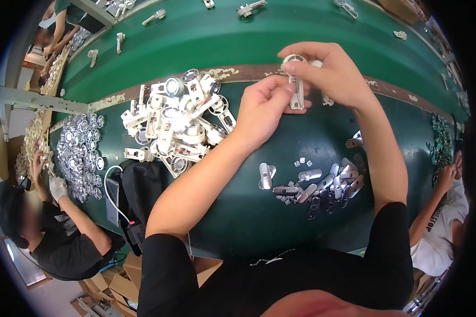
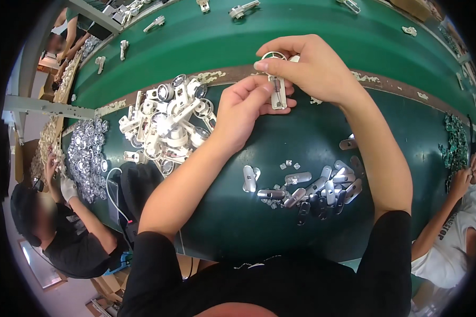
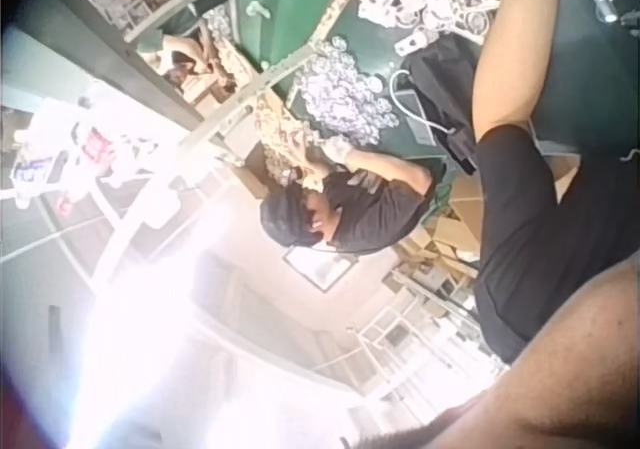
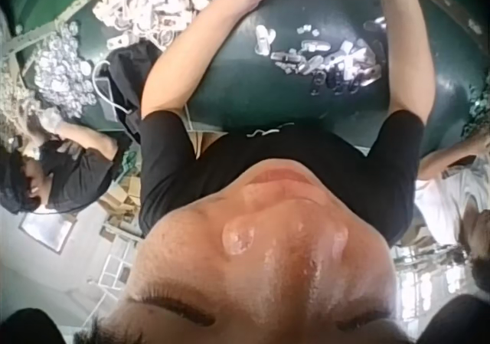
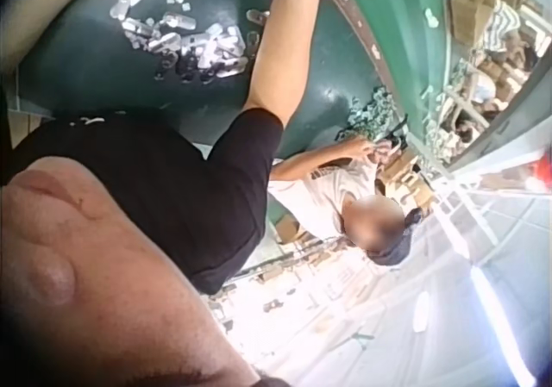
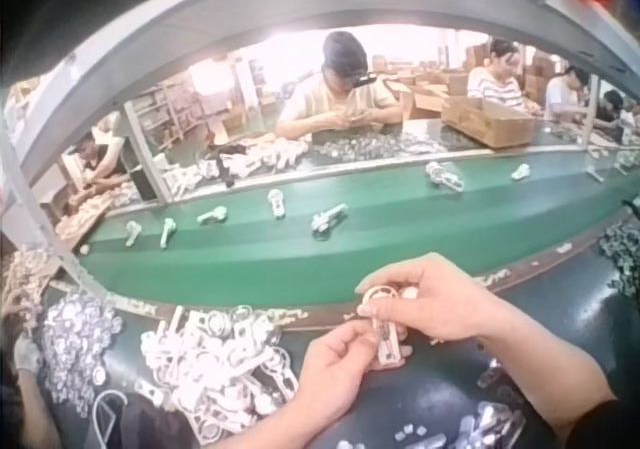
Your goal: Assembling small metal and plastic parts on a factory production line.
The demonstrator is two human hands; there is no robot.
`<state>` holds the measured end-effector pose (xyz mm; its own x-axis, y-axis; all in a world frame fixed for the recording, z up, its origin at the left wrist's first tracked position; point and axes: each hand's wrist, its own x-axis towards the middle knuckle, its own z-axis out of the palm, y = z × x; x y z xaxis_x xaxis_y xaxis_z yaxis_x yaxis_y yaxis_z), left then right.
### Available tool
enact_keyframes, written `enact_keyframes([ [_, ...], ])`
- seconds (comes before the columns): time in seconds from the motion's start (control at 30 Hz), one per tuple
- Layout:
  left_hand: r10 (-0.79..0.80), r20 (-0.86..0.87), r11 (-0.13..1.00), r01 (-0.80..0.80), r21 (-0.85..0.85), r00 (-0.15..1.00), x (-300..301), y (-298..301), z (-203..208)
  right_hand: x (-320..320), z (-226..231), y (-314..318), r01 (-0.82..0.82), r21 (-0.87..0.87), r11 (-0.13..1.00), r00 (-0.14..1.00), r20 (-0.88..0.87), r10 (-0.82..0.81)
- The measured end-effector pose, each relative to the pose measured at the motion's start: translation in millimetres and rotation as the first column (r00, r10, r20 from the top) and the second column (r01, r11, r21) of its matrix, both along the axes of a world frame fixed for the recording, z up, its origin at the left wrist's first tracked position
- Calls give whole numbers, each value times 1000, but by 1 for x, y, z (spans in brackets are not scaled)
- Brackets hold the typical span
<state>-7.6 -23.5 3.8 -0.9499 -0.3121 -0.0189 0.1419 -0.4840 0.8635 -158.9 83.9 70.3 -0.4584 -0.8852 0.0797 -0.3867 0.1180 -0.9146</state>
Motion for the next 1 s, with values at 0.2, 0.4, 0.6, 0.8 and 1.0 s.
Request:
enact_keyframes([
  [0.2, 86, 18, 991, -83, -104, 996, 0, 9, 4, 0, 4, 6, -111, -16, 994, 987, -115, 109],
  [0.4, 201, 59, 924, -169, -343, 978, 2, 16, -12, -7, -7, 15, -207, -81, 975, 958, -218, 185],
  [0.6, 359, -2, 662, -256, -704, 933, 5, 18, -14, 11, 12, 15, -190, -78, 979, 774, -625, 101],
  [0.8, 290, -40, 593, -212, -777, 956, -1, 19, -10, 12, 8, 8, -140, -20, 990, 762, -641, 94],
  [1.0, 345, -44, 725, -296, -622, 938, -9, 31, -10, -34, -18, 4, 288, -338, 896, 782, -456, -424],
])
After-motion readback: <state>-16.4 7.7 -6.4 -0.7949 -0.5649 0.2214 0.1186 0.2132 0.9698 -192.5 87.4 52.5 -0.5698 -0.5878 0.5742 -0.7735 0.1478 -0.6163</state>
